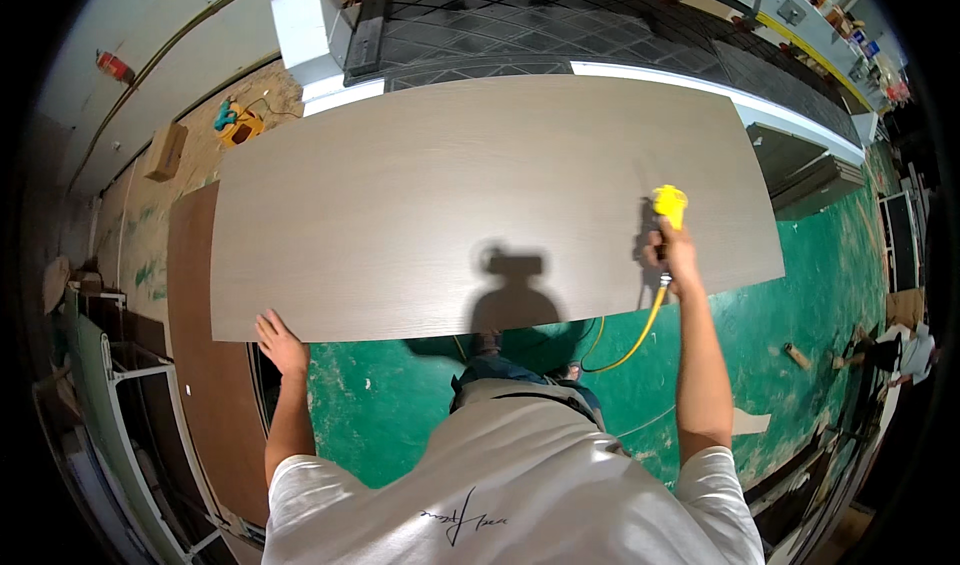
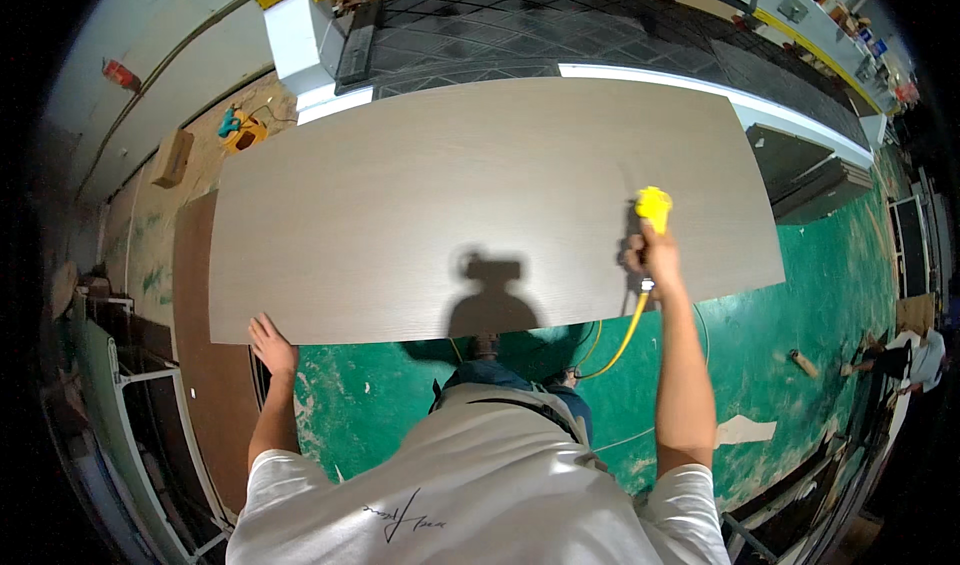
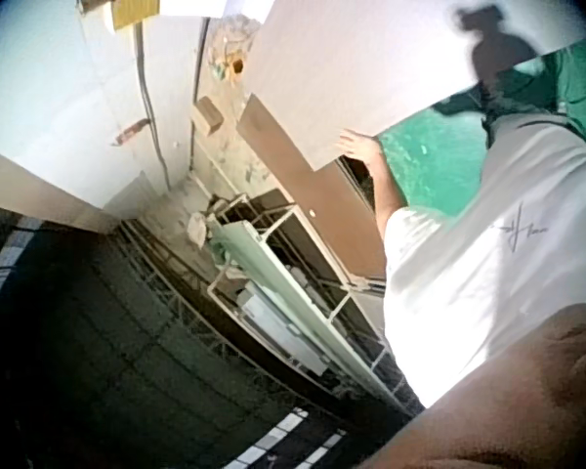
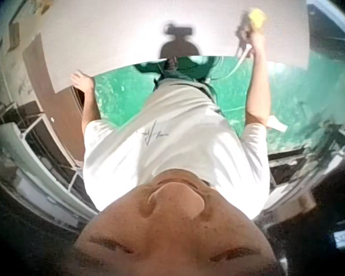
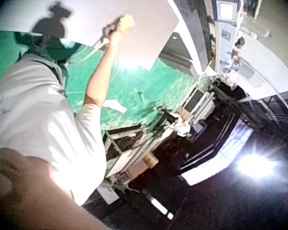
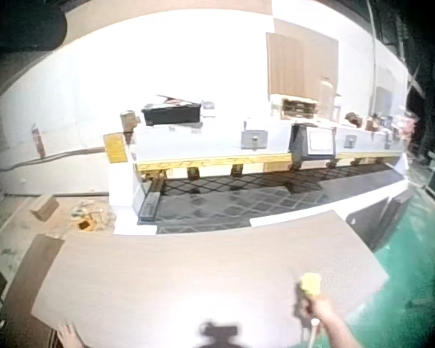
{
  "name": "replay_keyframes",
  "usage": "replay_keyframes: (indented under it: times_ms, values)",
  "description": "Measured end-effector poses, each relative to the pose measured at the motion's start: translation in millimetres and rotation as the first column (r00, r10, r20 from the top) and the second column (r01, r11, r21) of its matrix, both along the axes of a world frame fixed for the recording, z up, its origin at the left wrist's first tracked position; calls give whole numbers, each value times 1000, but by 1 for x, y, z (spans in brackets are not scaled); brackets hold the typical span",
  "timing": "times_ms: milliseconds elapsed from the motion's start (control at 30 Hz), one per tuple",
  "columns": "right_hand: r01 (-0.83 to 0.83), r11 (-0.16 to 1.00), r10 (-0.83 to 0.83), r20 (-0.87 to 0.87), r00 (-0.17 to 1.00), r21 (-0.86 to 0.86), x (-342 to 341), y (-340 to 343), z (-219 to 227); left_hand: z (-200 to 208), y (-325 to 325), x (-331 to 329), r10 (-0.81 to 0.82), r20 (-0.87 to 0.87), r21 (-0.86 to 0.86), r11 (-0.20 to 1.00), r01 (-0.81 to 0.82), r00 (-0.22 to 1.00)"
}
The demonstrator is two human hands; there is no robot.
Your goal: The person cleans a large rectangular wood panel using a yellow spray gun connected to a hose. They spray the surface and wipe it with their hand, then flip the panel to repeat the process on the other side. The person moves the panel around the workshop floor during the task.
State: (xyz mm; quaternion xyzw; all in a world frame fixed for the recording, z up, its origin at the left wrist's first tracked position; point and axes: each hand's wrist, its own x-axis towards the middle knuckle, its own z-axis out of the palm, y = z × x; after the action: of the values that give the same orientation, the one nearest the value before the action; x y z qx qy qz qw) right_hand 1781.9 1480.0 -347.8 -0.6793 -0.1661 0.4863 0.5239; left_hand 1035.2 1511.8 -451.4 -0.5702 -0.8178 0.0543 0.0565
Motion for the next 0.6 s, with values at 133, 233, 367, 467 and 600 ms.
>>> replay_keyframes:
  times_ms: [133,233,367,467,600]
  values:
    - [-355,924,378,-203,903,142,-111,45,-13,18,-8,50,-216,76,7,976,216,973]
    - [-585,799,601,-150,785,137,-176,41,1,26,-16,103,-317,151,35,948,316,936]
    - [-831,552,826,-182,534,69,-188,-6,7,26,-25,163,-466,201,155,883,442,861]
    - [-878,475,854,-209,476,-60,-150,-68,-9,33,-31,205,-544,281,174,839,516,790]
    - [-618,786,549,-487,679,24,-76,-163,-1,45,-41,277,-696,365,166,702,693,618]
